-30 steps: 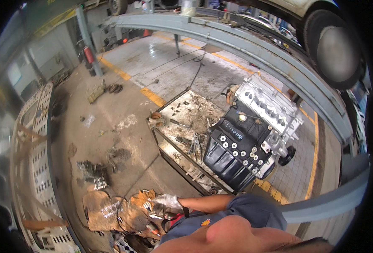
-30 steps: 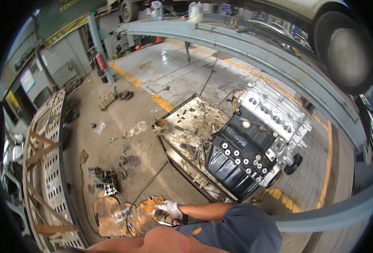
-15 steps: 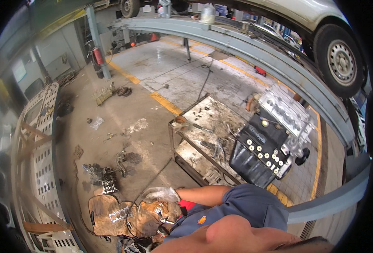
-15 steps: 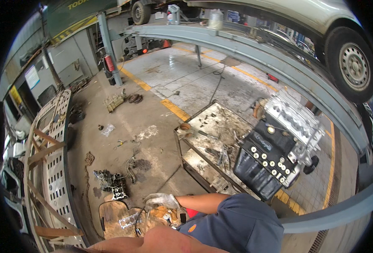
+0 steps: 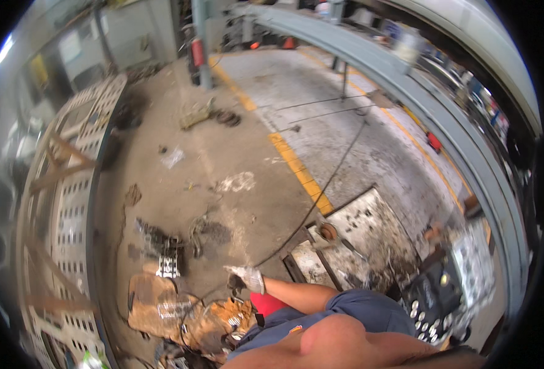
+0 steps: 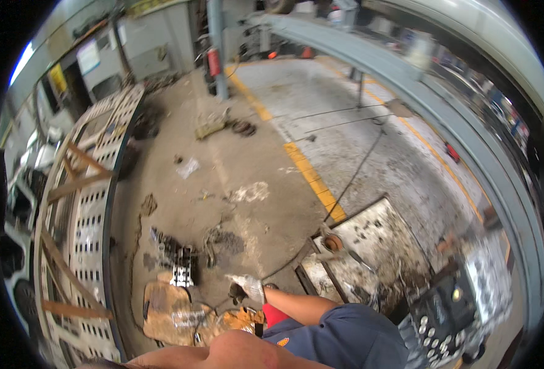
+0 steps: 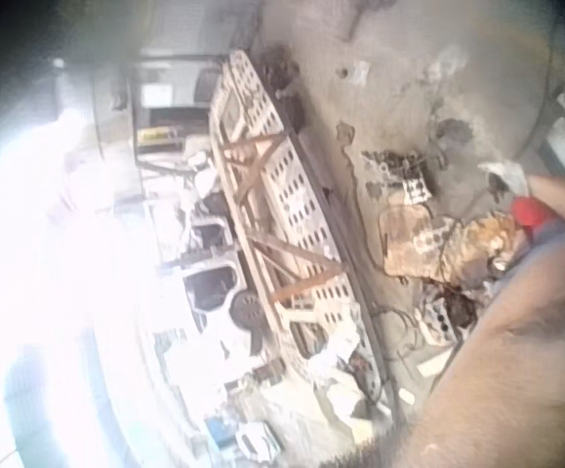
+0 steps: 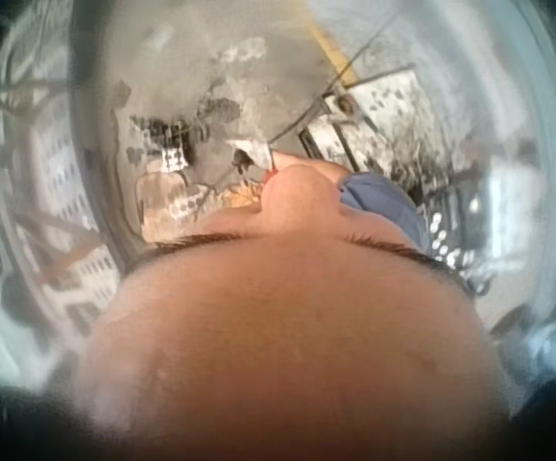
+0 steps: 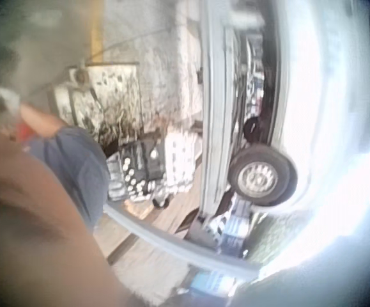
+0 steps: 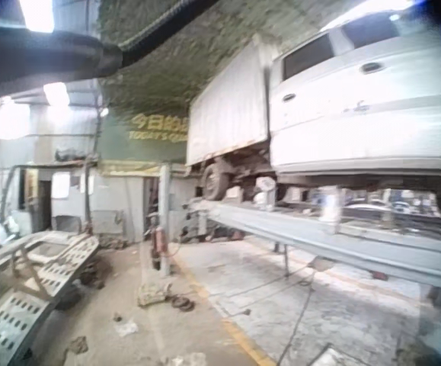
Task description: The person cleans a disassembled engine component using a spray can and a cloth. They wipe the surface, spray cleaner, and continue wiping different areas of the part while sitting on the floor.
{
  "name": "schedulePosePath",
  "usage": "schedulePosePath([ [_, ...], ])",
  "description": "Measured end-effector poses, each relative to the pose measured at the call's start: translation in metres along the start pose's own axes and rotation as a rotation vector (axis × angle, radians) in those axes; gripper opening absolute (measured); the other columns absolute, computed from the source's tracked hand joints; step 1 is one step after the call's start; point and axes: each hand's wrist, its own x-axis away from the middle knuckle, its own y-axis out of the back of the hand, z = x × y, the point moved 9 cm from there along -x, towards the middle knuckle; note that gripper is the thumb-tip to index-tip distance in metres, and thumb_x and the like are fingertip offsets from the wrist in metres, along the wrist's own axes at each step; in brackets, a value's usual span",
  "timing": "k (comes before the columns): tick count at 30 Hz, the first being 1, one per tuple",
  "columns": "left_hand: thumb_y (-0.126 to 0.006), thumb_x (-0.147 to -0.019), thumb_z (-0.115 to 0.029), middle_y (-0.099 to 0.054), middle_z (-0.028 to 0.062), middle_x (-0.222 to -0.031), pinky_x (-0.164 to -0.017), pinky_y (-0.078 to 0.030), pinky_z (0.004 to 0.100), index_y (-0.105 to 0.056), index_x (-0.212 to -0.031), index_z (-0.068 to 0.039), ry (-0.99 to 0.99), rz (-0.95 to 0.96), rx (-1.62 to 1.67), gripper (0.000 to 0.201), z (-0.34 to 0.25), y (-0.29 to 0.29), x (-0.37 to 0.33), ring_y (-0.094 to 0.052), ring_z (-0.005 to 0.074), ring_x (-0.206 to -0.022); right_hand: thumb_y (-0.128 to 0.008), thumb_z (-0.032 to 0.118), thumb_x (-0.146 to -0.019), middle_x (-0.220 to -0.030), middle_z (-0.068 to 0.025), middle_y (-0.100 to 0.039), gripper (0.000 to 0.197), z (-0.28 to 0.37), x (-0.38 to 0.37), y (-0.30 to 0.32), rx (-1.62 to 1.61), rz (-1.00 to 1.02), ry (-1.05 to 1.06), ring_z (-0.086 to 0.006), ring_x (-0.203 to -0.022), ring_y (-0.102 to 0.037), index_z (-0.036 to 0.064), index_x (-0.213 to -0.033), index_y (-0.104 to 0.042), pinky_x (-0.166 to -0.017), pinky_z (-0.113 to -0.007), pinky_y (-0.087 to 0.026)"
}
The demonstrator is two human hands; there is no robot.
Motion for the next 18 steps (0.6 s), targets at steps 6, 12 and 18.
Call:
schedulePosePath([
  [6,-0.067,-0.092,-0.066,-0.075,0.0060,-0.110,-0.075,-0.060,0.0398,-0.072,-0.121,-0.020,-0.091,-0.126,0.502,0.055,0.086,0.112,0.054,-0.070,0.0260,-0.091,-0.066,0.040,-0.104,-0.088,-0.0148,-0.077,0.038,0.049,-0.064,0.015,0.437,-0.225,-0.251,-0.0272,-0.066,-0.073,0.0025,-0.104,-0.074,-0.059,-0.040,-0.058],
  [12,-0.067,-0.096,-0.048,-0.057,0.0041,-0.059,-0.053,-0.052,0.0410,-0.054,-0.064,-0.019,0.112,-0.328,1.057,0.045,0.113,0.113,0.078,-0.059,0.0273,-0.055,-0.068,0.037,-0.104,-0.116,-0.0119,-0.076,0.042,0.029,-0.096,0.125,0.551,-0.322,-0.423,-0.0286,-0.091,-0.075,0.0028,-0.128,-0.069,-0.075,-0.041,-0.057],
  [18,-0.074,-0.093,-0.036,-0.068,0.0112,-0.072,-0.055,-0.060,0.0497,-0.060,-0.086,-0.014,0.242,-0.341,1.216,0.027,0.218,0.140,0.027,-0.067,0.0323,-0.057,-0.069,0.036,-0.099,-0.111,-0.0144,-0.070,0.039,0.034,-0.087,0.184,1.109,-0.367,-0.558,-0.0251,-0.081,-0.068,0.0011,-0.116,-0.071,-0.064,-0.043,-0.059],
])
